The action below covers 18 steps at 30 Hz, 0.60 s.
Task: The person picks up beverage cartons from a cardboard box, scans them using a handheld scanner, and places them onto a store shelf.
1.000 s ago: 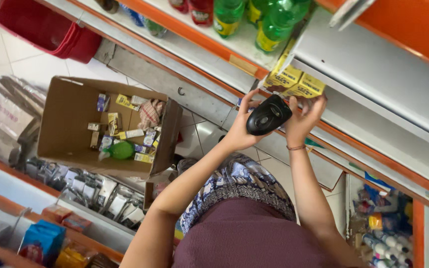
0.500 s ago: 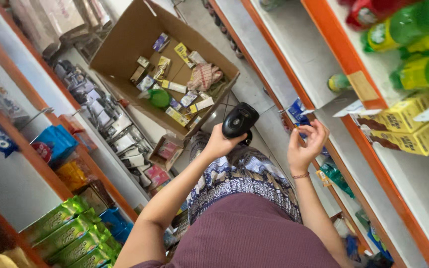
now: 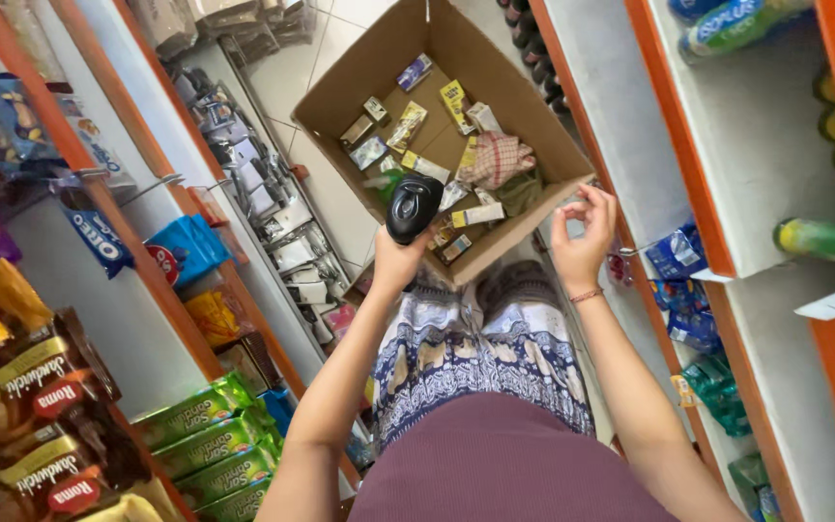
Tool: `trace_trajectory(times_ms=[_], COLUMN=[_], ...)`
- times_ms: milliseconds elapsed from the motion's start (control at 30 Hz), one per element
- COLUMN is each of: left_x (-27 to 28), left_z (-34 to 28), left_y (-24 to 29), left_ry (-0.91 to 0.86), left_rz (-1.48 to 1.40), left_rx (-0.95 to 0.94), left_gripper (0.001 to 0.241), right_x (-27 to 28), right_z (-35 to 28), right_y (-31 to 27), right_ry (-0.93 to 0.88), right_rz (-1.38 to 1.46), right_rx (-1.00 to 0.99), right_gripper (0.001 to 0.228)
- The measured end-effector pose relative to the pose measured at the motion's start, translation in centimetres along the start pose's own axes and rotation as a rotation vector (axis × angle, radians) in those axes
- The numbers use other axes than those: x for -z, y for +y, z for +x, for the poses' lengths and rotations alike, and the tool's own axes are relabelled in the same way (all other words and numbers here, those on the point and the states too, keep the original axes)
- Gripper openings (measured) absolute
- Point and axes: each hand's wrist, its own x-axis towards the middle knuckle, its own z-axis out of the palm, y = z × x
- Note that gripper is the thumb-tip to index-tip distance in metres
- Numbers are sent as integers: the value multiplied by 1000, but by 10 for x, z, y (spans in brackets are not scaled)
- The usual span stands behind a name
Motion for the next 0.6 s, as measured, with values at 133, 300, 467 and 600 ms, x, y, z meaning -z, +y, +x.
trace_trajectory(times_ms=[133,300,467,600], left_x=[20,-10,-57,-88], left_z=[45,102,160,195], left_y=[-25,-71,-158,-245], left_ry=[73,154,262,434], left_rz=[65,-156,-269,2], left_rx=[57,338,544,565], left_gripper=[18,13,18,29], right_x=[-70,-146,-226,-292], right_z=[22,50,68,60], right_y=[6,46,132,231], right_ry=[-75,-440,-677,-764], right_rz=[15,-110,-393,-613], right_rx=[-37,-188,-174,-135], right_gripper=[43,38,43,46])
